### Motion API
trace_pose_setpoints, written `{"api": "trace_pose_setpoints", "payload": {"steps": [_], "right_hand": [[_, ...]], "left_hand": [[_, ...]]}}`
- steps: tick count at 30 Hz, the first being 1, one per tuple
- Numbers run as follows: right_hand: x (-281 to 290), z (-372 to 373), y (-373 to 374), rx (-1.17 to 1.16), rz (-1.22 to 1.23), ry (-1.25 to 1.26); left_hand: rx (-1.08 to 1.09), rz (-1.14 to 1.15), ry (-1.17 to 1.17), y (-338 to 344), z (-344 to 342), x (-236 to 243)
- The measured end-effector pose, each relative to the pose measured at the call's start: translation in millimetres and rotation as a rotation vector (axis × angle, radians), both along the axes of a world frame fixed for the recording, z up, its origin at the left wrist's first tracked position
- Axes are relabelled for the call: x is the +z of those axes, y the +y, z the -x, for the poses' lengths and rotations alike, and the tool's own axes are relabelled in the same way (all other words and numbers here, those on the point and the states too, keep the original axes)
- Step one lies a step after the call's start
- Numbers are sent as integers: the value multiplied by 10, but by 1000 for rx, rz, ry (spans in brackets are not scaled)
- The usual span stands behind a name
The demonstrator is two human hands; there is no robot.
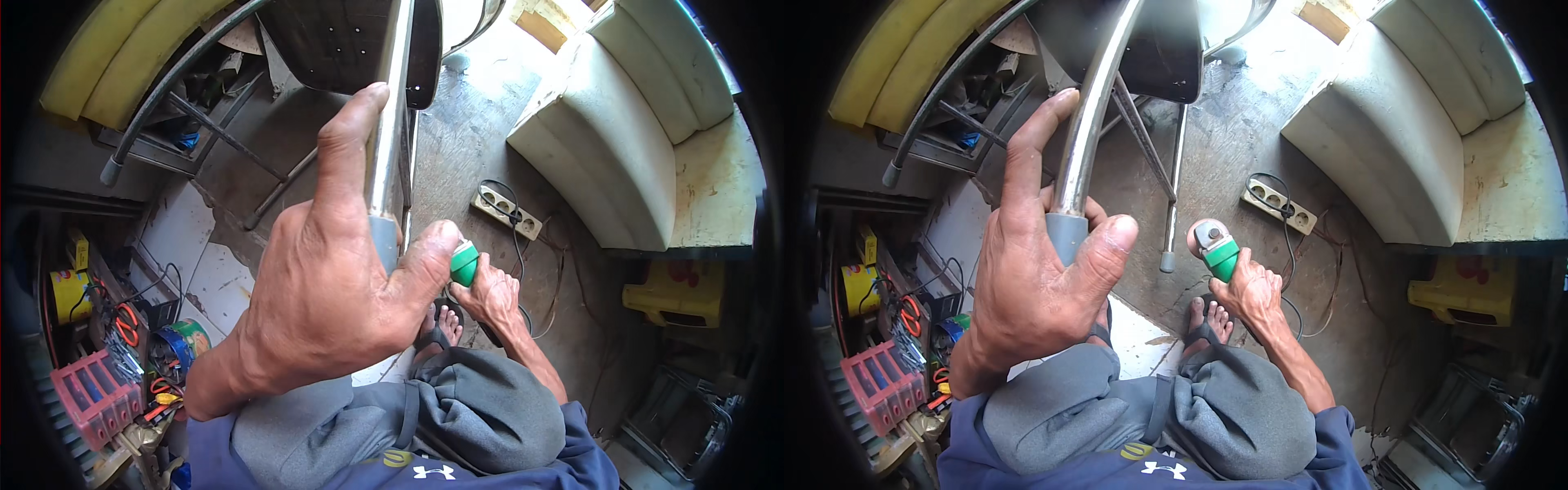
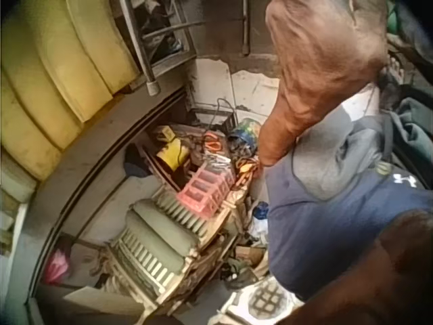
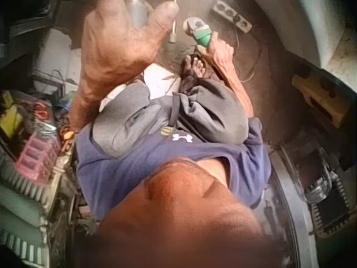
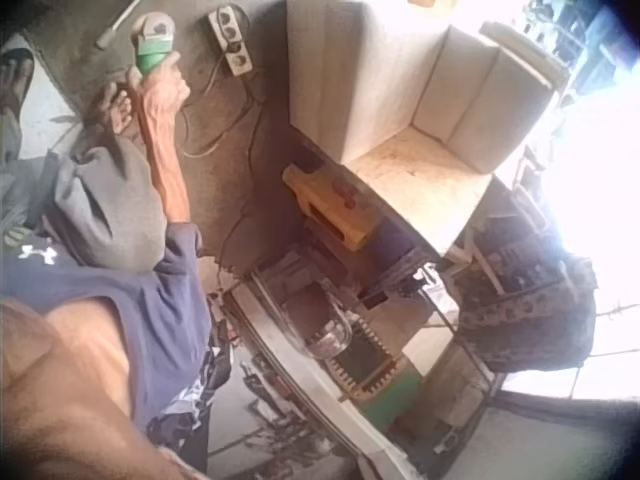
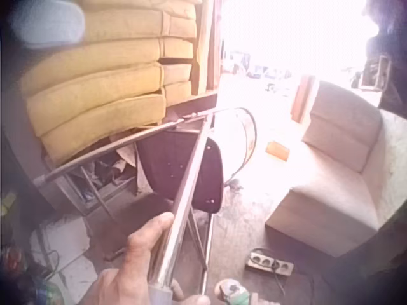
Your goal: The person uses a power grinder to smooth or polish the metal frame of a folding chair, working on different sections of the frame and legs.
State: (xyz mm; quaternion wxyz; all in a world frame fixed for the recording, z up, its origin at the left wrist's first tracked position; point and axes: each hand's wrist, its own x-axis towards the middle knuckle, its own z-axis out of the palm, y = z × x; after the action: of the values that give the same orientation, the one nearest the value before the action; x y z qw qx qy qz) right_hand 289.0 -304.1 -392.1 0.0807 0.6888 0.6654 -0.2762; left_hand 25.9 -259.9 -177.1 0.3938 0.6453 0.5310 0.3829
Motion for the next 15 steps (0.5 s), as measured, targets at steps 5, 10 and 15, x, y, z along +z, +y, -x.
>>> {"api": "trace_pose_setpoints", "payload": {"steps": [5,10,15], "right_hand": [[546,240,61,161,107,14],[435,671,186,269,229,37],[744,916,251,267,229,-23]], "left_hand": [[-436,-31,33,337,222,-73],[-559,-46,76,621,299,-132],[-629,-213,94,700,284,-132]]}}
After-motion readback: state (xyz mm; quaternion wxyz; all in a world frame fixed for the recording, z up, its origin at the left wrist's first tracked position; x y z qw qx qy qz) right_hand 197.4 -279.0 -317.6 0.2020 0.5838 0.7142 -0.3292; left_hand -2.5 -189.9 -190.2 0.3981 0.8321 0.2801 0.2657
